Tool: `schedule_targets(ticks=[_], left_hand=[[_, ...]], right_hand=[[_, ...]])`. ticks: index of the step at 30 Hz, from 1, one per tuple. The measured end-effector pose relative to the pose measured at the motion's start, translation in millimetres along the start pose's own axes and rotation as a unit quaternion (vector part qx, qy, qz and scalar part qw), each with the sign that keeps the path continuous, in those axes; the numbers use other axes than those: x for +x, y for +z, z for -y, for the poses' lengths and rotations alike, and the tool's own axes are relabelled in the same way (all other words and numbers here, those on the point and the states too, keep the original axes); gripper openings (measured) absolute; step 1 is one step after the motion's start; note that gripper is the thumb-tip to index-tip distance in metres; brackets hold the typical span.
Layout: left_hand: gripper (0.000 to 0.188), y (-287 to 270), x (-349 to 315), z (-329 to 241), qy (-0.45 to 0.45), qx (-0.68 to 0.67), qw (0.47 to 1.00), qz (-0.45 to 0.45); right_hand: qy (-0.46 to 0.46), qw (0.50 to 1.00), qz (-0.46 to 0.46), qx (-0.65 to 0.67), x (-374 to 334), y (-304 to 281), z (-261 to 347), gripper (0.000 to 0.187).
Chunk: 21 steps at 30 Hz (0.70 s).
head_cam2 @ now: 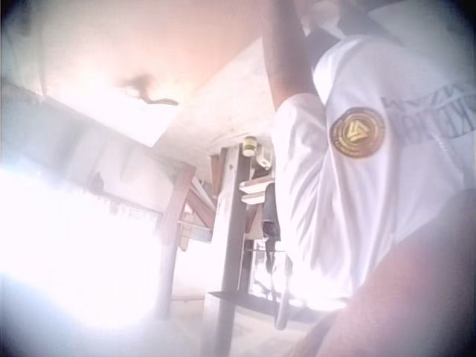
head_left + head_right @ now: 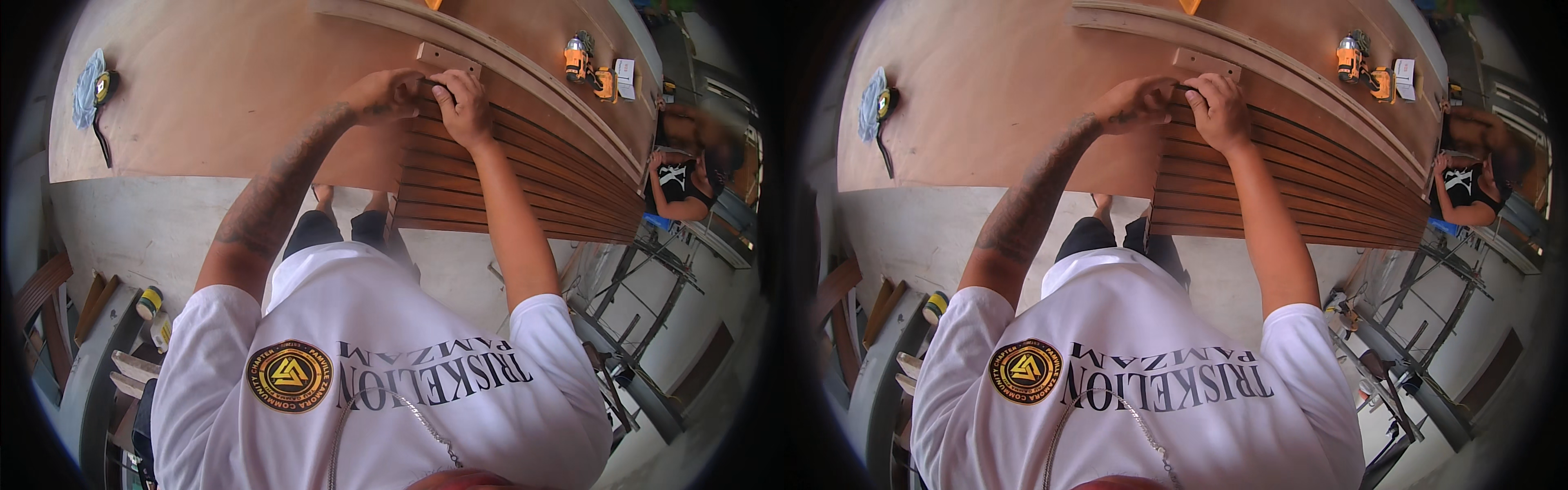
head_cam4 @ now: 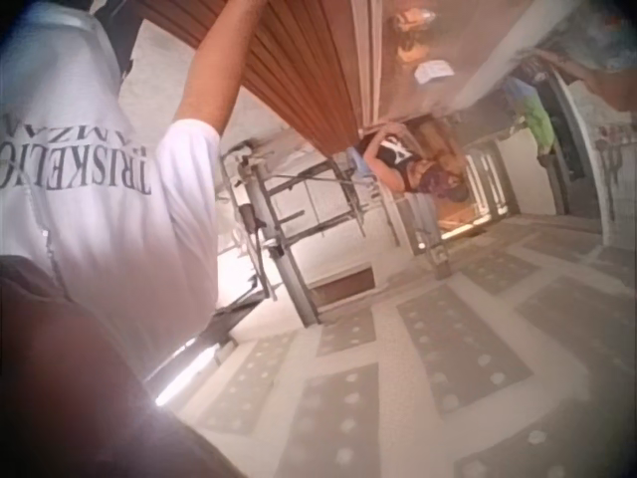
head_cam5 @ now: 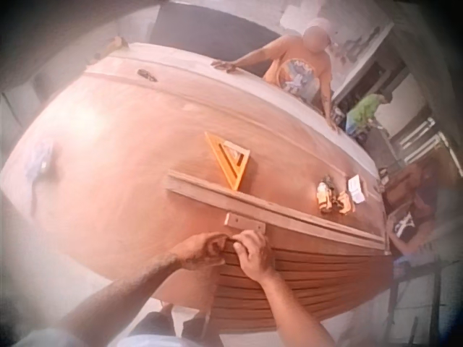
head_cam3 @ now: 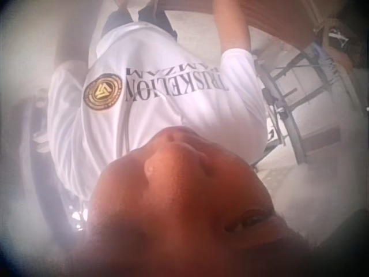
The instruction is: The person aligns and secures wooden slats on a curved work surface using metal brackets and a utility knife. They position the slats, attach brackets, and score a strip of material along the edge.
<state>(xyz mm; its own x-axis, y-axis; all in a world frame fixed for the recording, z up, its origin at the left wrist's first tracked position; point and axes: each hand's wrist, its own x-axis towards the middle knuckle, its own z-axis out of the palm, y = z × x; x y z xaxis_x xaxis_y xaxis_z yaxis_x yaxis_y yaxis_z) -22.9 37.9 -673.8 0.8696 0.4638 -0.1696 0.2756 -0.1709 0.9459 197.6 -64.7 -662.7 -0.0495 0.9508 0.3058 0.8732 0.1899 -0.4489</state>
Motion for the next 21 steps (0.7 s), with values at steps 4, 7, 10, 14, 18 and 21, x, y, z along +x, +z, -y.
schedule_targets(ticks=[4,7,10,14,18,21], left_hand=[[0.062,-6,4,1,0.028,-0.016,0.999,-0.001],[0.060,-10,7,-1,-0.003,-0.022,1.000,0.010],[0.060,-17,9,-5,-0.045,-0.074,0.996,0.034],[0.058,-25,8,-10,-0.060,0.004,0.997,0.042],[0.055,-28,1,-5,-0.096,-0.022,0.995,0.029],[0.053,-27,-4,8,-0.094,-0.014,0.995,0.001]], right_hand=[[0.003,1.000,-0.004,0.030,-2,-3,0,0.016],[0.012,0.999,-0.004,0.049,0,-3,1,0.016],[0.009,0.999,-0.003,0.044,1,-3,2,0.016],[0.011,0.999,-0.006,0.037,-1,-4,5,0.017],[0.012,0.999,-0.030,0.034,-6,1,6,0.017],[0.009,0.999,-0.035,0.028,-6,4,4,0.017]])
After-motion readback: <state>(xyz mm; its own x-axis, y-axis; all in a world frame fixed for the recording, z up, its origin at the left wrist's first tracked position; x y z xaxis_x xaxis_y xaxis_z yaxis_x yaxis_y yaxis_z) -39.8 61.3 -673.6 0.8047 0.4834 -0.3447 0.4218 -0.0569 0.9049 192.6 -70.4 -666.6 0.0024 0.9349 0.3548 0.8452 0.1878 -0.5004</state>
